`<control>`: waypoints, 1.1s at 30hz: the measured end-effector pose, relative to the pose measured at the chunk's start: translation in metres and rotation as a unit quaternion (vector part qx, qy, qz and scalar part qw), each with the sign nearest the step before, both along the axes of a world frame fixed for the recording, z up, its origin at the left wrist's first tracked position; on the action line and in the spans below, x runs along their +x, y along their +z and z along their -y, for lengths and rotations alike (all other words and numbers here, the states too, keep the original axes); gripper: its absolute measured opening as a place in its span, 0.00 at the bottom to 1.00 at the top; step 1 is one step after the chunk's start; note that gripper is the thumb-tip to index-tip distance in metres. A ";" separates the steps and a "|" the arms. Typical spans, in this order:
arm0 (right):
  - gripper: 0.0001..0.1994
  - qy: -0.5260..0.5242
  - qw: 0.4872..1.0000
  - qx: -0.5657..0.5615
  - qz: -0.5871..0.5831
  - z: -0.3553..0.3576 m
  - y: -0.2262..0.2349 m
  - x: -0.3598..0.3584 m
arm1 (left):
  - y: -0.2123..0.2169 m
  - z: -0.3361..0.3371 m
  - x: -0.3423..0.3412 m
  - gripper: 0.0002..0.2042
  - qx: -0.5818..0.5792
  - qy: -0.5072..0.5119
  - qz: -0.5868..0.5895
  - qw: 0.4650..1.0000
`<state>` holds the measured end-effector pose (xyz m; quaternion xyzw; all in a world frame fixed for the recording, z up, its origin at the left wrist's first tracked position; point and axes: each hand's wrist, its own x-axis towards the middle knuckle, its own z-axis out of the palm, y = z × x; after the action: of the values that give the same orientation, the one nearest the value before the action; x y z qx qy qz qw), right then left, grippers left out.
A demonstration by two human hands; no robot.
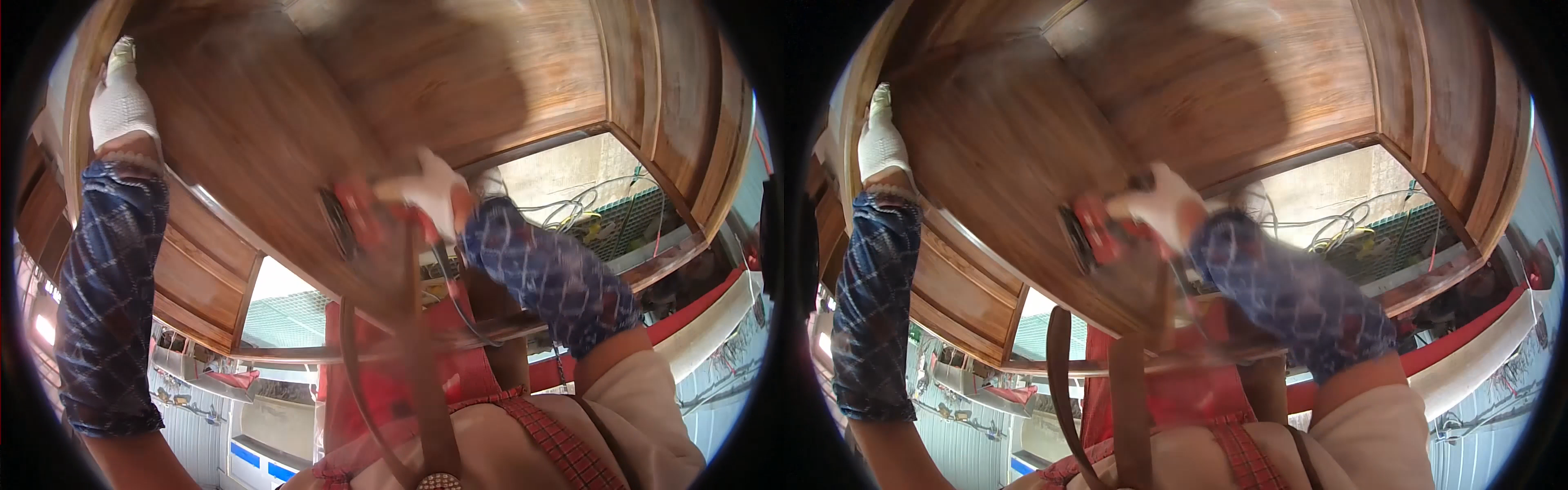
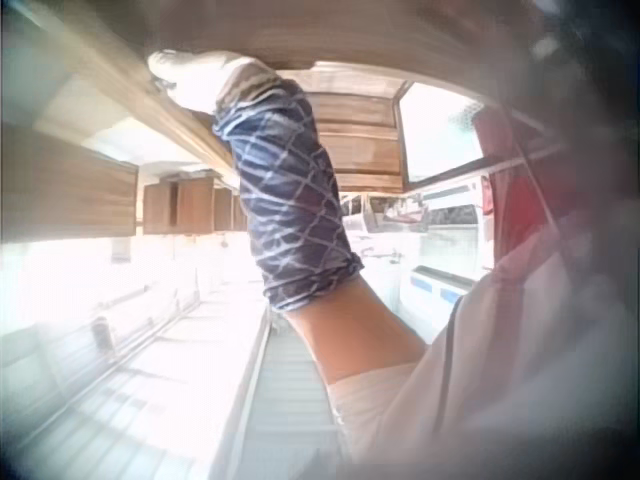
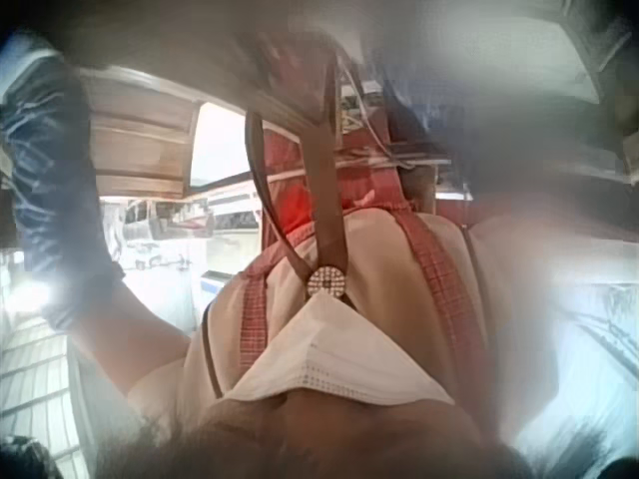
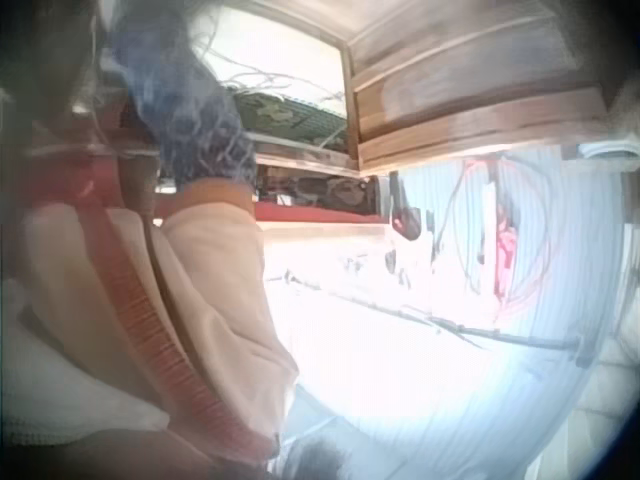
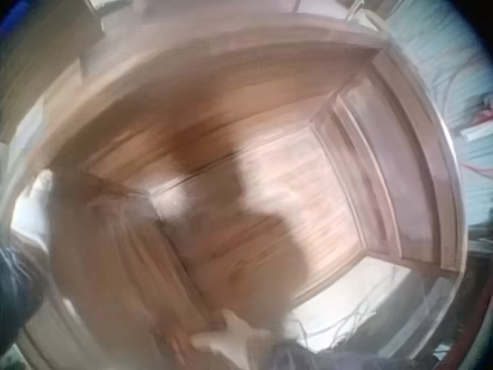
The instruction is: The person sands the interior of a wooden cabinet using an electric sander. The person then sands the corners and surfaces of the cabinet by hand with a piece of sandpaper.
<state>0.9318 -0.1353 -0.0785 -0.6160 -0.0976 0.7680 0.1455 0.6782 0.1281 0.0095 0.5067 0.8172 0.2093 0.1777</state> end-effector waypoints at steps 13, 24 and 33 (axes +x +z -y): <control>0.23 0.017 0.991 -0.126 -0.050 0.100 -0.057 0.025 | -0.021 -0.007 -0.027 0.32 0.004 0.029 0.153 0.988; 0.23 0.045 0.985 0.166 -0.020 -0.110 -0.066 -0.014 | 0.006 -0.015 -0.015 0.27 0.021 -0.006 0.037 0.999; 0.25 0.086 0.994 0.059 -0.016 0.011 -0.095 0.016 | -0.003 -0.002 -0.008 0.29 -0.020 0.006 0.058 0.998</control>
<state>0.9483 -0.1466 -0.1731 -0.5833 -0.1934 0.7802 0.1165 0.6702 0.1302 0.0065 0.4851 0.8127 0.2230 0.2332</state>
